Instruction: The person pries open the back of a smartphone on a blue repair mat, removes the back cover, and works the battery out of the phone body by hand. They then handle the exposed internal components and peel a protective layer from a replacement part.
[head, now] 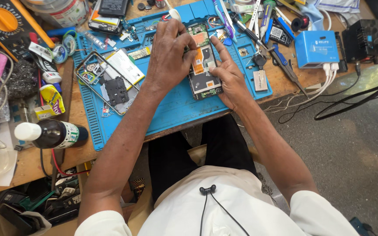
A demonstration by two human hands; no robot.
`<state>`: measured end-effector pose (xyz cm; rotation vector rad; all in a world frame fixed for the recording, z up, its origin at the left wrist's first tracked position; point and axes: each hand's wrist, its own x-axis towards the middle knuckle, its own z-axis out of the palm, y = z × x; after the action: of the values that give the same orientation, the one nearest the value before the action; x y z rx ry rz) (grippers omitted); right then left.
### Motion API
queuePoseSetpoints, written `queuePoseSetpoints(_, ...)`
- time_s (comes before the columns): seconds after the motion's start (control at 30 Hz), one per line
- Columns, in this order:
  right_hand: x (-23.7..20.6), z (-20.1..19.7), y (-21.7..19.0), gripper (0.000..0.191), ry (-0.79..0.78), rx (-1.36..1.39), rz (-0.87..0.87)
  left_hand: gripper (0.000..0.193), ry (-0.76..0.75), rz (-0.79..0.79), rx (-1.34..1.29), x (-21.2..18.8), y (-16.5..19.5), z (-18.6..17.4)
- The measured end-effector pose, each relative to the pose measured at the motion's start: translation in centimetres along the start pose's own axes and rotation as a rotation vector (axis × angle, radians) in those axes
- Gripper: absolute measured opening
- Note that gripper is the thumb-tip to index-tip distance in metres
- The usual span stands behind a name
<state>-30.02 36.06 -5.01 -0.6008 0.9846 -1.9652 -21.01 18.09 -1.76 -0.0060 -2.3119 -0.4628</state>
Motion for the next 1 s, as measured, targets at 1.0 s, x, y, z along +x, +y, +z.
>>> queuePoseSetpoints(1.0,-0.9,-0.4,1.1,0.043,-0.037,0.458,-0.128,0.028,0.066,-0.195,-0.29,-6.3,8.7,-0.4)
